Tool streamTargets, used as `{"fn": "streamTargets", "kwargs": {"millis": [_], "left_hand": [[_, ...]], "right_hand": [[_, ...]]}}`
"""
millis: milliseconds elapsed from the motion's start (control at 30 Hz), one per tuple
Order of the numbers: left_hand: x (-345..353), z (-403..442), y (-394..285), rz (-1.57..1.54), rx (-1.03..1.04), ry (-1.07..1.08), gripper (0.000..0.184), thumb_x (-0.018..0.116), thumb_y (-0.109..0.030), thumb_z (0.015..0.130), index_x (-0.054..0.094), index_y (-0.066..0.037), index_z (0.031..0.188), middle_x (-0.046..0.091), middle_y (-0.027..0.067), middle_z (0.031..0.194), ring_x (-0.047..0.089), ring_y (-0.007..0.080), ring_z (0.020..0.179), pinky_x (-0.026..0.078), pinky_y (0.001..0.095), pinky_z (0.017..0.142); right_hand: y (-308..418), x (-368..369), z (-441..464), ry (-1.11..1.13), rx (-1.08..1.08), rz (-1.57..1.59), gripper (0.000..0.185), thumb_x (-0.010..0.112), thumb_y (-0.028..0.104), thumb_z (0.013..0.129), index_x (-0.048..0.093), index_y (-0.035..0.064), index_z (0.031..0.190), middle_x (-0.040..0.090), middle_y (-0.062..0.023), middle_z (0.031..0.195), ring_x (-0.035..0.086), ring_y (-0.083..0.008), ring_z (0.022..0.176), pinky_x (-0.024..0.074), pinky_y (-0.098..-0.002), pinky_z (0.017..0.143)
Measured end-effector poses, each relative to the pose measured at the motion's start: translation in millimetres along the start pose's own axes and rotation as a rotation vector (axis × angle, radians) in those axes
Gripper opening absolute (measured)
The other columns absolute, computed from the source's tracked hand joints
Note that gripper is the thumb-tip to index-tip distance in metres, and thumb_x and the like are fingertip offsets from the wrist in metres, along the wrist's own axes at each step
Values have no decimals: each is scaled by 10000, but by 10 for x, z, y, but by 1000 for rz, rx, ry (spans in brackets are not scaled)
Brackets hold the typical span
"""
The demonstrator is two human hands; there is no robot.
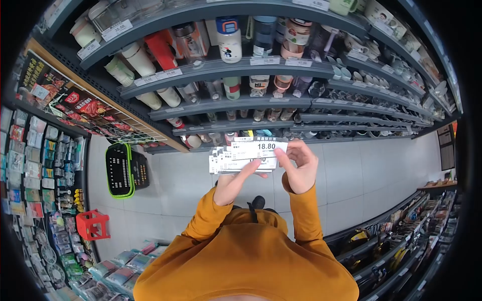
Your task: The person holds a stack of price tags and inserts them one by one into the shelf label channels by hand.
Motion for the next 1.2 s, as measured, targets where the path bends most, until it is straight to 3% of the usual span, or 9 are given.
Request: {"fn": "streamTargets", "kwargs": {"millis": [133,233,433,633,833,1133,1200], "left_hand": [[394,-166,117,-176,-8,89,379,422,-116,986,422,41,1331,574,161,1233,599,265,1079,500,415,935],[580,-249,187,-273,-7,165,426,345,-192,1012,371,50,1362,532,181,1291,549,294,1172,469,469,996],[685,-254,250,-118,-51,78,438,324,-245,1026,392,56,1337,555,182,1261,585,296,1119,510,466,946],[707,-283,295,-100,-40,20,393,357,-223,1025,430,45,1303,590,162,1205,620,266,1023,574,409,751],[734,-307,286,-51,-3,2,358,373,-217,1027,476,35,1261,615,150,1159,627,222,880,544,351,591],[815,-353,276,-24,35,-46,352,398,-202,1023,501,62,1231,636,163,1109,637,245,889,540,360,758],[812,-366,280,-17,45,-46,348,403,-192,1021,497,67,1234,633,167,1116,638,247,903,539,367,782]], "right_hand": [[75,-328,-173,-8,30,15,136,699,-3,826,602,-28,917,660,-48,848,615,-82,734,476,-224,669],[105,-487,-243,4,17,23,146,698,1,828,601,-26,933,669,-53,850,618,-83,741,477,-226,676],[213,-628,-297,18,8,53,160,695,3,833,590,-22,951,671,-56,858,622,-85,751,476,-227,682],[253,-710,-313,21,1,51,153,690,-1,835,589,-20,948,674,-59,857,620,-84,744,476,-228,677],[257,-772,-335,26,-1,47,155,690,-4,834,584,-23,945,672,-61,861,617,-83,742,477,-225,675],[305,-795,-391,58,-36,2,120,646,4,868,580,-18,965,662,-71,878,619,-91,762,475,-213,626],[297,-811,-402,40,-15,21,136,669,0,850,585,-28,952,663,-63,867,619,-85,753,478,-219,663]]}}
Point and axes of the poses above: each hand's wrist, its own z-axis towards the middle knuckle, its own x-axis out of the palm, y = z × x, the point moved 8 cm from there along z, towards the middle knuckle
